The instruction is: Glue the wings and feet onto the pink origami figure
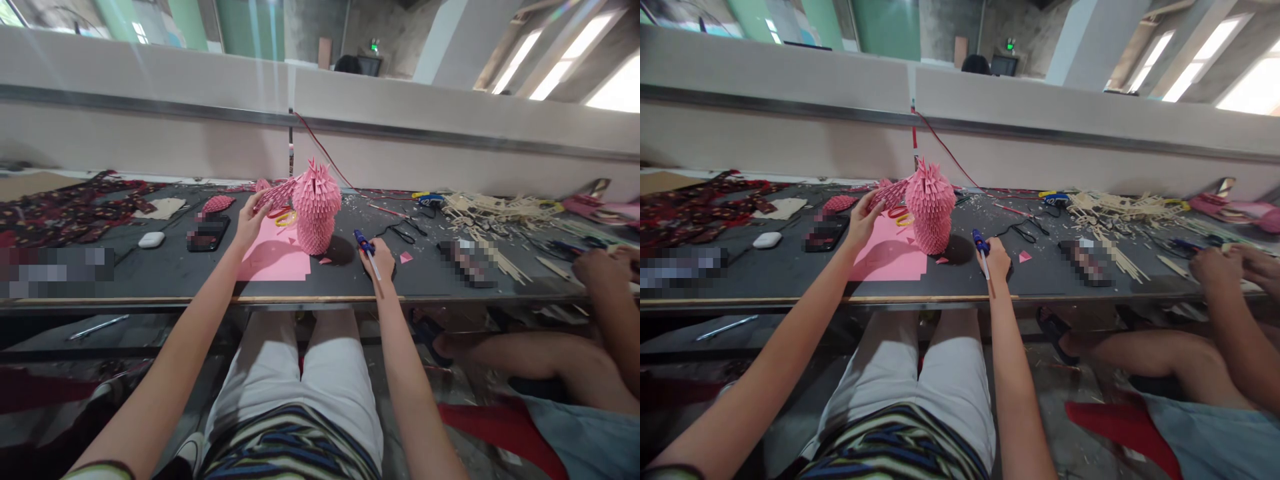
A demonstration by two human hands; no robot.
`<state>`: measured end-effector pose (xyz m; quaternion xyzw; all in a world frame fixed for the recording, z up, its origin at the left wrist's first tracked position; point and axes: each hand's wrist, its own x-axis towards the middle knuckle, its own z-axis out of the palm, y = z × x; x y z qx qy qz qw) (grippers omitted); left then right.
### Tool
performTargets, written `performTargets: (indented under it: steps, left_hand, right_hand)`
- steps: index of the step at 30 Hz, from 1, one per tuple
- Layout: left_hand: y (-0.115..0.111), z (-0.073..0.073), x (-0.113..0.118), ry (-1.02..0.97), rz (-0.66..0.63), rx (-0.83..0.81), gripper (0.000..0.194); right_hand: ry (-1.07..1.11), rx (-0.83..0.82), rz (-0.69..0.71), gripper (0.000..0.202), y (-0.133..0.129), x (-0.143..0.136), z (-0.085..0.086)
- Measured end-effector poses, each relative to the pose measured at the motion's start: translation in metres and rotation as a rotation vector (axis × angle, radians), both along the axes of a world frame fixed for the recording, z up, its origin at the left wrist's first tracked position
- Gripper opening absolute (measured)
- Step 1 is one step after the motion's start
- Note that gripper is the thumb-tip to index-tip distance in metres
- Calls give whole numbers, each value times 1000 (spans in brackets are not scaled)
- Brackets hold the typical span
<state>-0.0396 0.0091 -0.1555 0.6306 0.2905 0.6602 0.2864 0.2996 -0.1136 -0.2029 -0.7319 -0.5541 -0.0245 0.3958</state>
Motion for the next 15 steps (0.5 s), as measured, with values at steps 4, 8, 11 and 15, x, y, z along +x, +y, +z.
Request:
performTargets:
  steps: [4,8,11,15]
  left_hand:
    - [-25,9,-4,-239,3,-173,38]
    - [-78,1,-4,-508,-119,-481,27]
    - [-114,-11,4,-584,-164,-692,30]
    - [-130,-19,15,-567,-144,-758,35]
  right_hand:
    - [63,77,27,16,-8,-4,7]
    - [140,165,74,27,-29,-25,11]
    - [212,247,261,26,-52,-54,12]
    - [147,255,539,10,-68,-88,17]
